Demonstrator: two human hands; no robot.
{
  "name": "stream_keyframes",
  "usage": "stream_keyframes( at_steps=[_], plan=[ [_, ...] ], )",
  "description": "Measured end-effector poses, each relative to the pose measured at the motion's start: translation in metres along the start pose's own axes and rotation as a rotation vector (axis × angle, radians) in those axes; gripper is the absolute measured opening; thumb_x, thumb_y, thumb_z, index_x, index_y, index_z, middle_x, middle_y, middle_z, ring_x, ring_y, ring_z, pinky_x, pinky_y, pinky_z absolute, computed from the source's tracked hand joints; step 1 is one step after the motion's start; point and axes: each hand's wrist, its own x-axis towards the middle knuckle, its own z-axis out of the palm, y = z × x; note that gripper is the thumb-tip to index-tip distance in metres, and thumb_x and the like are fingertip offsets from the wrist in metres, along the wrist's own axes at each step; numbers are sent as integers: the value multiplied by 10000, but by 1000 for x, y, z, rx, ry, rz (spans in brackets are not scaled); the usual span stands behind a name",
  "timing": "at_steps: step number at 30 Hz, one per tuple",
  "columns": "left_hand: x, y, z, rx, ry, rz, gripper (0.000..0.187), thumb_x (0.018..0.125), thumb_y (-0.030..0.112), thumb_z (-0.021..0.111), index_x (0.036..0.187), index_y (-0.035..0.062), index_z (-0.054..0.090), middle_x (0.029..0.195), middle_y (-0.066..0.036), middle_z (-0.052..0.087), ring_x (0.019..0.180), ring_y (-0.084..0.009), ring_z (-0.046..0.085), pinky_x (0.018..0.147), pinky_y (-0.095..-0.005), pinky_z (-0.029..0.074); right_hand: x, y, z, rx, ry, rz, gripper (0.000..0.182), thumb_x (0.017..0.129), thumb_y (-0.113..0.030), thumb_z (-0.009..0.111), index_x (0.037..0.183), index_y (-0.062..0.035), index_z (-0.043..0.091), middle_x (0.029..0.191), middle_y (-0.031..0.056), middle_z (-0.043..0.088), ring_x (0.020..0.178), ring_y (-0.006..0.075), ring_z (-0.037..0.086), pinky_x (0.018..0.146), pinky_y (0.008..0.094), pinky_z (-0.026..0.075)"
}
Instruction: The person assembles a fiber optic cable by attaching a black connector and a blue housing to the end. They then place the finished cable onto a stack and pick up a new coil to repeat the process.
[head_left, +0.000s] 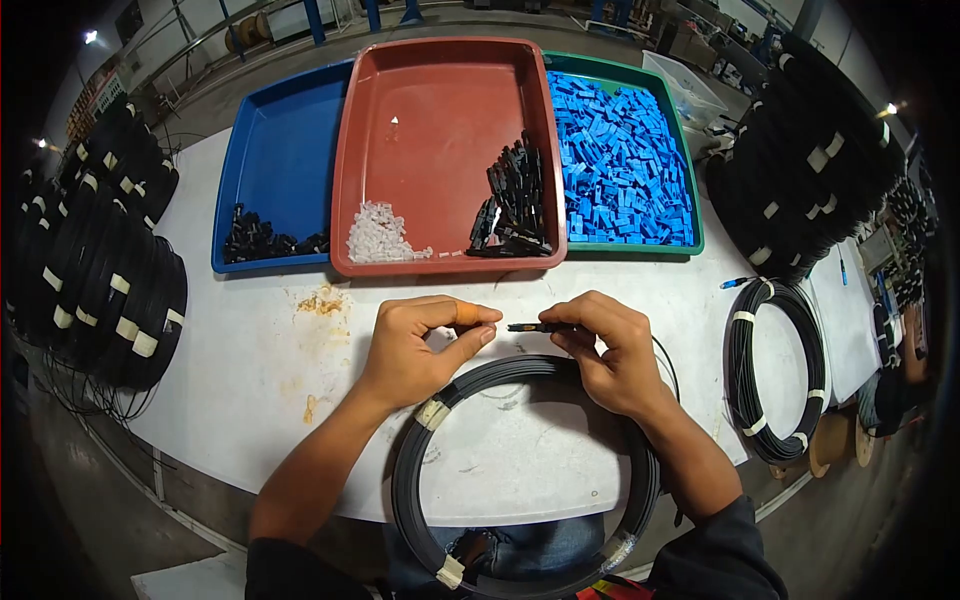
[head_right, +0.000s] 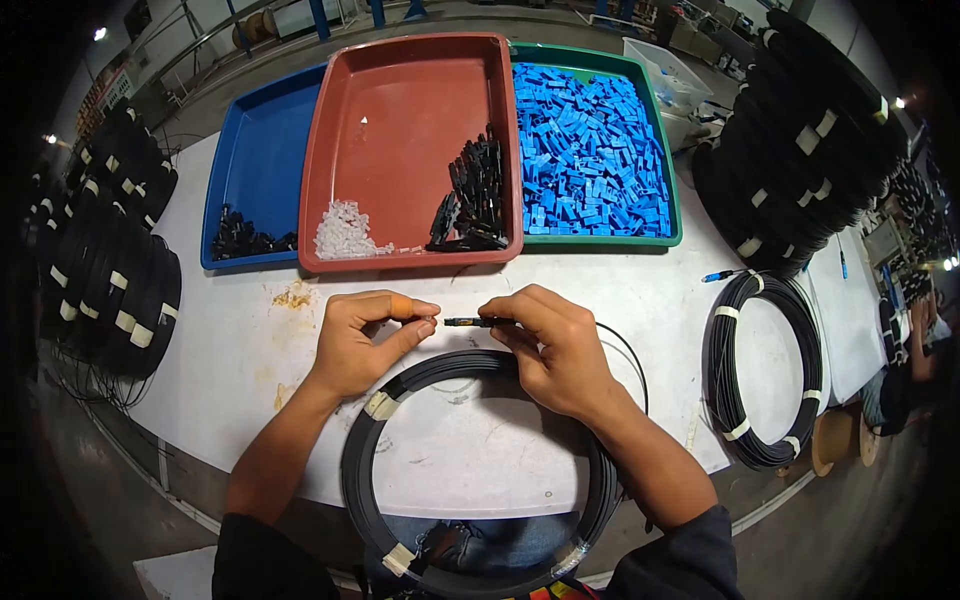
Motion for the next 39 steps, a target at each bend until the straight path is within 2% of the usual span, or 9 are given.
stream_keyframes(
  at_steps=[9, 12, 16, 18, 19, 21, 25, 33, 39],
  plan=[
    [0, 0, 3, 139, 31, 257, 166, 802, 12, 786, 966, -3, 791, 882, -158, 768, 733, -243, 746, 675, -305, 565, -1, -1, 0, -20, -19, -13, 230, 833, 88, 695, 1047, 9, 726, 894, 132, 686, 724, 257, 676, 629, 334, 521],
    [-1, 7, 5, 161, 3, 219, 142, 798, -14, 785, 940, -23, 786, 914, -158, 780, 787, -234, 758, 723, -310, 578, -1, -1, 0, -14, -22, 2, 232, 828, 87, 697, 1043, 9, 730, 895, 134, 687, 738, 266, 681, 637, 339, 524],
    [-2, 6, 5, 162, 16, 229, 139, 799, -16, 784, 938, -23, 786, 915, -156, 780, 783, -237, 758, 723, -310, 579, -1, 0, 0, -29, -23, -19, 232, 823, 87, 700, 1039, 10, 733, 893, 137, 687, 749, 278, 685, 641, 348, 526],
    [-2, 6, 6, 164, 19, 226, 135, 800, -16, 783, 936, -23, 786, 913, -154, 781, 785, -237, 760, 722, -311, 583, -1, 1, 1, -32, -5, -31, 251, 816, 119, 702, 1033, 7, 759, 881, 109, 707, 678, 163, 662, 603, 277, 511],
    [-3, 5, 6, 164, 19, 225, 135, 800, -16, 783, 936, -23, 786, 913, -154, 781, 785, -237, 760, 722, -311, 583, -2, 1, 1, -31, -5, -30, 251, 816, 119, 702, 1033, 7, 759, 881, 109, 707, 678, 163, 662, 603, 277, 511],
    [-3, 5, 8, 208, 42, 268, 137, 802, -18, 783, 939, -22, 787, 908, -153, 781, 782, -237, 762, 715, -311, 587, -3, 1, 1, -76, -10, -45, 240, 811, 85, 703, 1032, -3, 738, 856, 132, 667, 728, 290, 668, 640, 367, 524],
    [-4, 6, 9, 218, 47, 294, 142, 798, -27, 784, 939, -21, 791, 902, -157, 781, 782, -239, 765, 716, -308, 592, -3, 1, 0, -158, -26, -106, 244, 805, 82, 706, 1030, -6, 740, 838, 125, 655, 711, 290, 657, 632, 368, 517],
    [-6, 2, 9, 25, 77, 178, 143, 814, -15, 806, 956, -29, 794, 909, -170, 784, 820, -202, 766, 751, -283, 584, -2, 4, 2, 23, 23, -47, 218, 815, 75, 725, 1019, 0, 742, 781, 104, 637, 631, 212, 618, 561, 323, 464],
    [-6, 0, 13, -19, 106, 157, 94, 812, 7, 816, 894, -33, 792, 867, -169, 780, 764, -202, 771, 691, -275, 582, -3, 0, 0, -46, 15, -78, 236, 797, 83, 724, 1017, -2, 742, 774, 104, 625, 631, 233, 620, 564, 344, 472]
  ],
)
